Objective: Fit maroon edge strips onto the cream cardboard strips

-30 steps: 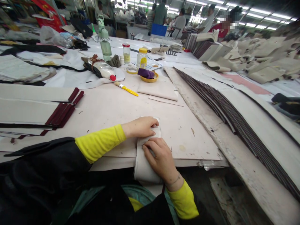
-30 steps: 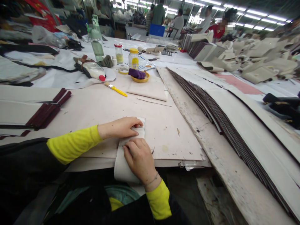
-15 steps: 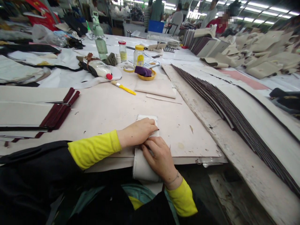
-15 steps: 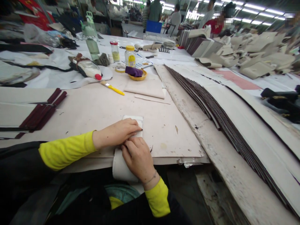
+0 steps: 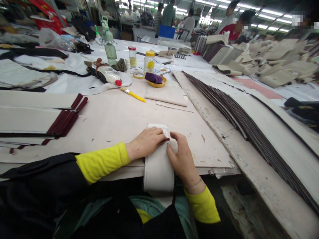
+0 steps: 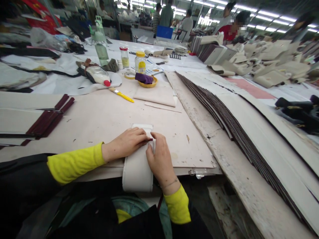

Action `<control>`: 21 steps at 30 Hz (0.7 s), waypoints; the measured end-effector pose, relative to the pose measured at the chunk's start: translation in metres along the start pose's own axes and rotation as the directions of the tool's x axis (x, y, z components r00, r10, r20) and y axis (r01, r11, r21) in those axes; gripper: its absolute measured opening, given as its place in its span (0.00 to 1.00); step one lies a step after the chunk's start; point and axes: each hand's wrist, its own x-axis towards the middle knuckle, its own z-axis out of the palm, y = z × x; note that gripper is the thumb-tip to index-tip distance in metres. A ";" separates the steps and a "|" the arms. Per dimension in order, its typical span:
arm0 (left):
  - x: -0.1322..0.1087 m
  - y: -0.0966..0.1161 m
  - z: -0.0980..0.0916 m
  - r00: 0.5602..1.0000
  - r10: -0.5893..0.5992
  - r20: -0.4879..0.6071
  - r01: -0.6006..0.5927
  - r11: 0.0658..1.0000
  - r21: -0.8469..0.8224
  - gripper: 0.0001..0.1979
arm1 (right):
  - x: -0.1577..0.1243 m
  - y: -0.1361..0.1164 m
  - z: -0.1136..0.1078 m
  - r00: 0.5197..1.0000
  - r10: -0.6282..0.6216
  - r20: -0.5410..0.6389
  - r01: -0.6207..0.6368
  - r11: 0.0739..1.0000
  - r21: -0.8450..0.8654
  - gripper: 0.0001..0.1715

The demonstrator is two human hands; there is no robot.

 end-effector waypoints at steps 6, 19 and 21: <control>-0.004 -0.010 -0.005 0.994 -0.111 0.023 0.113 0.984 -0.134 0.11 | 0.009 0.005 0.009 0.987 -0.053 0.152 0.057 0.998 -0.026 0.26; -0.028 -0.033 -0.006 0.990 -0.140 -0.011 0.127 0.926 -0.356 0.10 | 0.024 -0.001 0.010 0.926 -0.112 0.359 0.194 0.961 -0.199 0.13; -0.029 -0.034 -0.005 0.990 -0.141 -0.020 0.124 0.926 -0.357 0.10 | 0.025 -0.002 0.011 0.923 -0.121 0.366 0.196 0.964 -0.177 0.13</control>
